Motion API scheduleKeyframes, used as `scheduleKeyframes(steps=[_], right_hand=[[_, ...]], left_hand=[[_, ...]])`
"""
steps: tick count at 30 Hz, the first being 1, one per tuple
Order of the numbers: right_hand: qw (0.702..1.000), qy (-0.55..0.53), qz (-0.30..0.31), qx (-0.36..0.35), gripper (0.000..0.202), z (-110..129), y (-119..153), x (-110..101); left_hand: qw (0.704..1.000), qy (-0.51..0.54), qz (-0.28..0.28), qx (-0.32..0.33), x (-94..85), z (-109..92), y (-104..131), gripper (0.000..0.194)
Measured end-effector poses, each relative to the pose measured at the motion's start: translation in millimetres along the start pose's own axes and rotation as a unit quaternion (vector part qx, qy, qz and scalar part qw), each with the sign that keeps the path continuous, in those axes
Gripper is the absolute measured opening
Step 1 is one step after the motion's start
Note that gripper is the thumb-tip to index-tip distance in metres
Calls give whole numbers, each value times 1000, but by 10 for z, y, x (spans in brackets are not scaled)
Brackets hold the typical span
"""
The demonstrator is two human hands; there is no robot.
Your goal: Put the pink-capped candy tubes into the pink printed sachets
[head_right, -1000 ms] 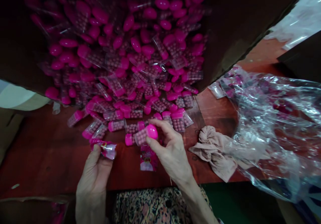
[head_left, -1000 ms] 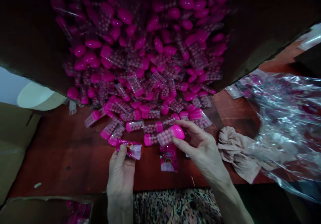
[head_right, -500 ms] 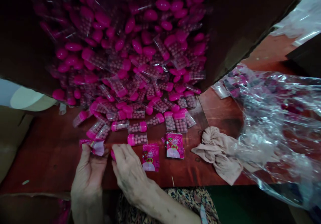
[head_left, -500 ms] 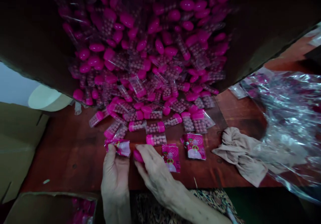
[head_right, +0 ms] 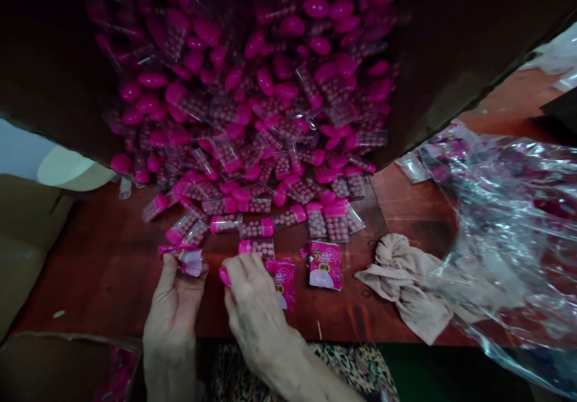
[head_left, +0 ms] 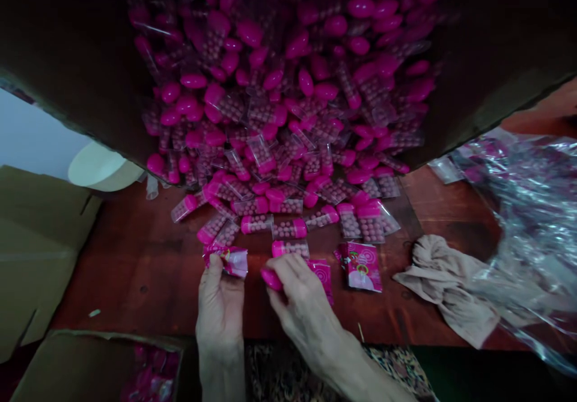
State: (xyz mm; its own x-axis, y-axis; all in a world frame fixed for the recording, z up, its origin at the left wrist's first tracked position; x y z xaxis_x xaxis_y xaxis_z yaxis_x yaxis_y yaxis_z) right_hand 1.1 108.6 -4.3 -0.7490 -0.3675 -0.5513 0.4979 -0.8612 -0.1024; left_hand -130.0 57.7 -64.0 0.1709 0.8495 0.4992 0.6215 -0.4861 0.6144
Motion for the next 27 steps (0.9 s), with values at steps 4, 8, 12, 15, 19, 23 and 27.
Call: scheduleKeyframes(steps=[4, 8, 12, 15, 19, 23, 27], right_hand=[[998, 13, -16, -56, 35, 87, 5, 223], [995, -77, -65, -1, 26, -77, 52, 148], [975, -193, -48, 102, 18, -171, 70, -113], [951, -278, 8, 135, 24, -110, 65, -169], [935, -321, 31, 145, 26, -95, 88, -148], [935, -301, 6, 185, 25, -238, 169, -153], [899, -379, 45, 213, 28, -298, 204, -64]], left_hand=[[1000, -1, 23, -1, 26, -24, -6, 28], [1000, 9, -5, 22, -6, -114, 13, 32], [1000, 1, 11, 27, 60, -96, 48, 23], [999, -17, 36, 18, 125, -3, 79, 6], [998, -37, 60, 1, 197, 143, 116, 18], [996, -63, 70, -3, 264, 225, 153, 29], [992, -93, 87, -6, 345, 278, 180, 32]])
Point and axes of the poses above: each hand's wrist, its own y-axis away from the middle knuckle, its own x-axis out of the palm, z = x × y, the point moved 10 cm from there along -y, towards the middle knuckle
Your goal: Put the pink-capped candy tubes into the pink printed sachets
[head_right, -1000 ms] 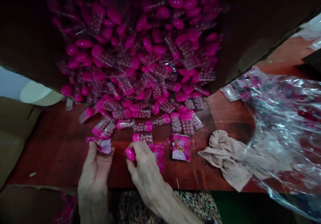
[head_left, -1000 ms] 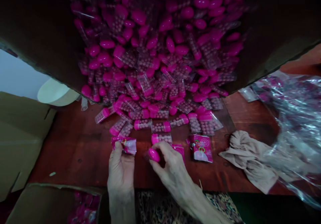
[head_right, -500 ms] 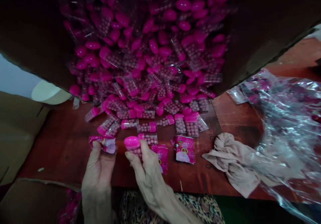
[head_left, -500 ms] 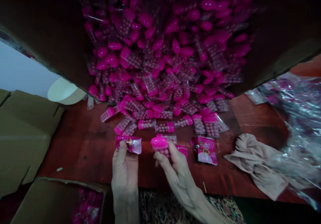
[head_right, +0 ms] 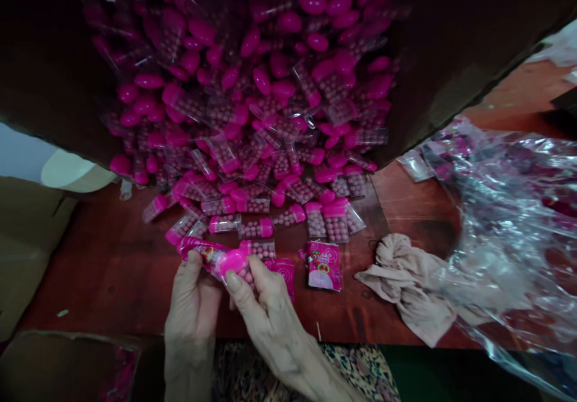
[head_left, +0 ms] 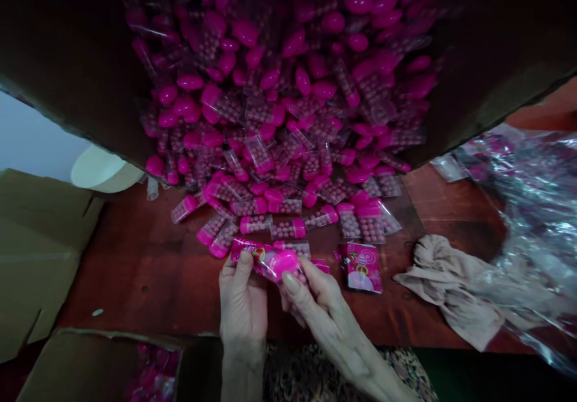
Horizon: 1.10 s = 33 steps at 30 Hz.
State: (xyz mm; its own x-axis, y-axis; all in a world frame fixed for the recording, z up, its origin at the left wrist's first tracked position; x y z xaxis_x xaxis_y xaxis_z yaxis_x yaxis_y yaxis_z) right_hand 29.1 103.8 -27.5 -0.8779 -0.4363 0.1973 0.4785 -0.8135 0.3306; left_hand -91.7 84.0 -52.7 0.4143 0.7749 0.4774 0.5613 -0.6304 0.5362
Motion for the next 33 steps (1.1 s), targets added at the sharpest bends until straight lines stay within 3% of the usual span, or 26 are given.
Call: scheduleKeyframes(steps=[4, 11, 14, 17, 20, 26, 33], right_hand=[[994, -91, 49, 33, 29, -43, -29, 51], [987, 117, -86, -71, 24, 177, -22, -205], [975, 158, -113, -110, 23, 275, 12, -208], [970, 187, -128, -90, 27, 235, 31, -237], [979, 181, -86, -45, 27, 109, 3, -223], [998, -18, 47, -33, 27, 42, -76, -94], [995, 79, -3, -66, 28, 70, -74, -203]], left_hand=[[1000, -8, 22, 7, 70, 23, -6, 29], [995, -25, 98, -2, 251, 92, 52, 19], [995, -31, 94, -4, 261, 108, 63, 24], [996, -35, 85, 14, 263, 84, 52, 28], [995, -39, 83, 38, 277, 41, 36, 33], [992, -53, 104, 41, 333, 40, 46, 41], [993, -44, 111, 15, 284, 149, 87, 28]])
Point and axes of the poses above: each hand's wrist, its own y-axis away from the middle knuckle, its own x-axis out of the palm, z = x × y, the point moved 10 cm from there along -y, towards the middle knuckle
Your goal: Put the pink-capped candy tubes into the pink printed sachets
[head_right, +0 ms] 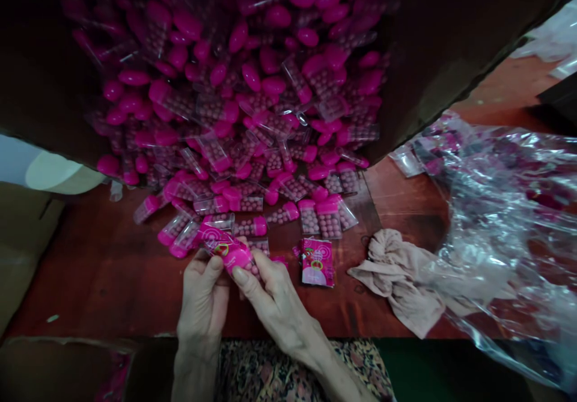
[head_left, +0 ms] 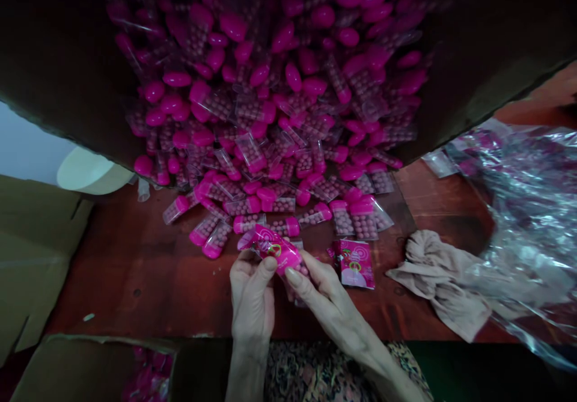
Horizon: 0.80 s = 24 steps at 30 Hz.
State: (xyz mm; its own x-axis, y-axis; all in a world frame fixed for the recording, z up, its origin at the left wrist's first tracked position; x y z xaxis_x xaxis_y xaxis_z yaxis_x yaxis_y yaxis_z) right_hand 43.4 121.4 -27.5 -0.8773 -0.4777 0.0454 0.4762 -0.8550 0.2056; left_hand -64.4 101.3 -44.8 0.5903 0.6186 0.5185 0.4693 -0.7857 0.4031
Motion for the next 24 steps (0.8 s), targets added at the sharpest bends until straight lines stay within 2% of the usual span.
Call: scheduleKeyframes(steps=[5, 9, 11, 13, 16, 19, 21, 24], right_hand=[[997, 65, -8, 30, 30, -103, 61, -24], [992, 108, -9, 72, 40, -232, 138, -49], [993, 82, -12, 82, 42, -264, 147, -46], [998, 26, -5, 62, 38, -224, 121, -13], [999, -36, 13, 36, 35, -157, 78, 43], [998, 10, 13, 67, 35, -233, 109, 77], [994, 65, -36, 80, 37, -280, 174, 23], [986, 98, -123, 61, 43, -249, 288, -65]], left_hand=[[997, -19, 43, -66, 87, 156, 28, 21], [991, -18, 67, -112, 129, 245, 71, 21], [987, -20, 93, -130, 164, 276, 112, 26], [985, -18, 102, -134, 166, 276, 134, 27], [989, -18, 55, -136, 64, 270, 100, 21], [992, -22, 4, -128, -23, 258, 52, 19], [993, -17, -6, -119, -16, 257, 60, 19], [991, -21, -14, -130, 12, 304, 160, 15]])
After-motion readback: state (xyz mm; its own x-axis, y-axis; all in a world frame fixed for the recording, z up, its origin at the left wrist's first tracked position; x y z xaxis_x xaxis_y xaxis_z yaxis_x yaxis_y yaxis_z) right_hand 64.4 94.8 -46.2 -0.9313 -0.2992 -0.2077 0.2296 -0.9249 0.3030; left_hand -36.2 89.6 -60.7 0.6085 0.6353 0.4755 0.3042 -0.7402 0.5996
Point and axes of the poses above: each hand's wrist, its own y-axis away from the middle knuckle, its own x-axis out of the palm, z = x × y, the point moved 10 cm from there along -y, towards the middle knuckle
